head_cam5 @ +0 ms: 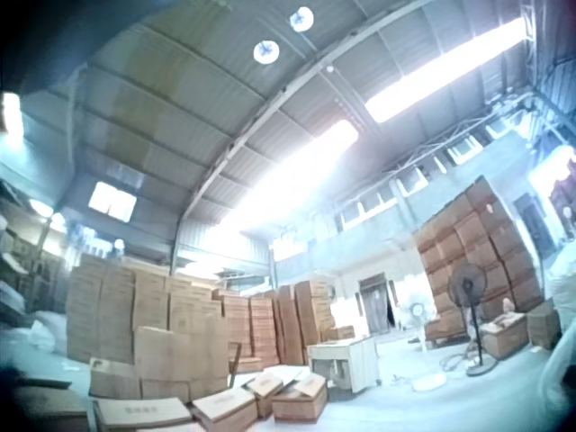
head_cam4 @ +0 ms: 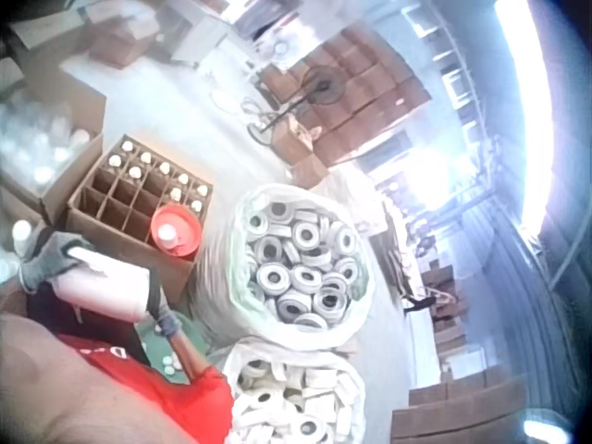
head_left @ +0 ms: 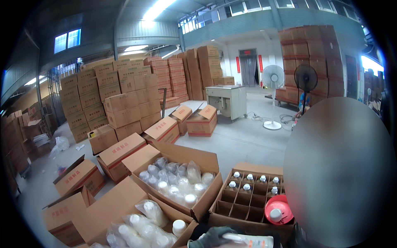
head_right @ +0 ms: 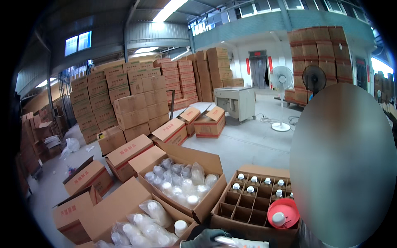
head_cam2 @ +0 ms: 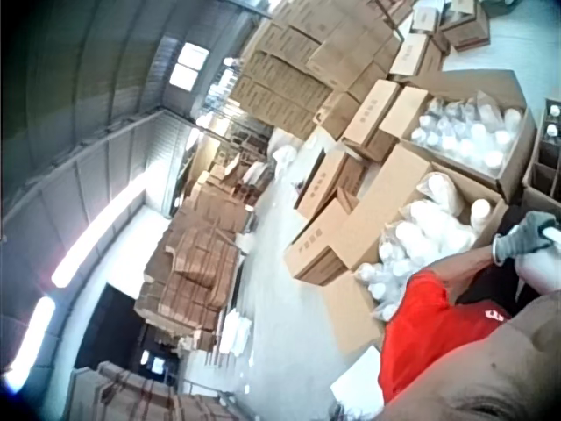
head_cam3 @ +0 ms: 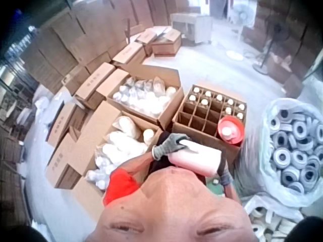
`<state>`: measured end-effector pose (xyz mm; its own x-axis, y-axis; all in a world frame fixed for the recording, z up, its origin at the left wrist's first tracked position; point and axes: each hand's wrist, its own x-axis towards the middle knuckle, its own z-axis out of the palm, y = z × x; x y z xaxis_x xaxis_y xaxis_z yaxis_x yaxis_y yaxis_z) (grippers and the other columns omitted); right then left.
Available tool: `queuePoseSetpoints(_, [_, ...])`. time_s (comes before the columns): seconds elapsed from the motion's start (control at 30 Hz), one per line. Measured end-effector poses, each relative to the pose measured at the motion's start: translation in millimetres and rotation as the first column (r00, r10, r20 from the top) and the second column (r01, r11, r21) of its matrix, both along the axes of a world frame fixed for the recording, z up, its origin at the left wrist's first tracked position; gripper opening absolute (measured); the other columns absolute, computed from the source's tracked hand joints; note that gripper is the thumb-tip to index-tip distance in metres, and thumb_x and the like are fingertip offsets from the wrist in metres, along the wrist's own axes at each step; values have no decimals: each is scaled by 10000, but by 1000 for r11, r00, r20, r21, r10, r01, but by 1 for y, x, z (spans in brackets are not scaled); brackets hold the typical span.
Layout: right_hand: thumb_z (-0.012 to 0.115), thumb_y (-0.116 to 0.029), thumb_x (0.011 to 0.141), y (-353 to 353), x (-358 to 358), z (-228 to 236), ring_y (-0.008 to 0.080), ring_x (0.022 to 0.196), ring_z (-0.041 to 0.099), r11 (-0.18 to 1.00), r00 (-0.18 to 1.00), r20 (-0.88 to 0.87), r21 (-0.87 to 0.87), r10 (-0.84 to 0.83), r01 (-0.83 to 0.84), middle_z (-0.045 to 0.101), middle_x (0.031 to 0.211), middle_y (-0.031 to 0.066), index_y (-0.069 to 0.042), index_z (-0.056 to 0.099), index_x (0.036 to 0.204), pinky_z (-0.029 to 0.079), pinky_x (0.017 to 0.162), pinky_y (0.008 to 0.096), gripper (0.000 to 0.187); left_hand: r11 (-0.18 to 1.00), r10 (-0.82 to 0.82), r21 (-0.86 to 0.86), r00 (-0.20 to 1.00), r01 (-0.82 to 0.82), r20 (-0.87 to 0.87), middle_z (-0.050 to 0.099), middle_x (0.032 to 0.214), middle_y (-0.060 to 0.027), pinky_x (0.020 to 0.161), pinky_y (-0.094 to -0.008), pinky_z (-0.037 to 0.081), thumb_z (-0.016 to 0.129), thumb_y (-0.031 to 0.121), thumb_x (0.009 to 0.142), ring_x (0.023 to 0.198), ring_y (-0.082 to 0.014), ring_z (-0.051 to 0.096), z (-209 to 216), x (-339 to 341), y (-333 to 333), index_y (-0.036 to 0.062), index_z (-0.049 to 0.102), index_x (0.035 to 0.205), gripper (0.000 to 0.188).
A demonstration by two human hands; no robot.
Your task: The person assembles thermos bottles by inserting silver flasks into white plastic shells and screwing on lids, then places the assembled thermoses into plastic bags and cardboard boxes.
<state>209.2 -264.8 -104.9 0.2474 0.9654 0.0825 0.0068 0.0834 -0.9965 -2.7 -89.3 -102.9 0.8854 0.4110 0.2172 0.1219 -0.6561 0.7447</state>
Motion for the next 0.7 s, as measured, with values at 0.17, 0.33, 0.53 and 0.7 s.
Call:
queuePoseSetpoints(0.17, [557, -331, 926, -9, -6, 52, 257, 1255, 445, 972, 889, 452, 165, 76, -166, 453, 1380, 130, -30, 465, 1351, 329, 1062, 366, 529, 994, 96, 46, 989, -102, 114, 660, 1056, -135, 1003, -410, 447, 670, 137, 733, 1064, -298, 611, -16, -12, -10, 42, 654, 1051, 333])
queuePoseSetpoints(0.33, [515, -360, 949, -22, 15, -44, 262, 1289, 411, 992, 930, -348, -77, -118, 97, 413, 1416, 129, -35, 448, 1363, 296, 1087, 379, 530, 860, -293, 483, 934, 165, 204, 664, 1026, -139, 959, -399, 474, 674, 126, 764, 1047, -312, 623, 72, 15, -45, 36, 647, 1121, 369])
queuePoseSetpoints(0.53, [465, -395, 977, -17, 7, 19, 269, 1330, 370, 977, 999, 39, 212, 32, -40, 364, 1458, 128, -42, 427, 1376, 257, 1118, 396, 535, 981, -14, -196, 999, 5, -48, 668, 918, -122, 749, -327, 534, 732, 135, 696, 853, -257, 666, -22, -27, 20, 103, 678, 1087, 397])
queuePoseSetpoints(0.7, [434, -213, 994, 0, 20, -54, 261, 1232, 450, 986, 863, -479, -36, -159, 161, 455, 1326, 141, -14, 452, 1321, 383, 1036, 337, 383, 941, 39, 314, 963, -124, 265, 663, 1046, -128, 908, -392, 501, 726, 124, 699, 974, -312, 637, 24, 5, -9, 74, 680, 1023, 331])
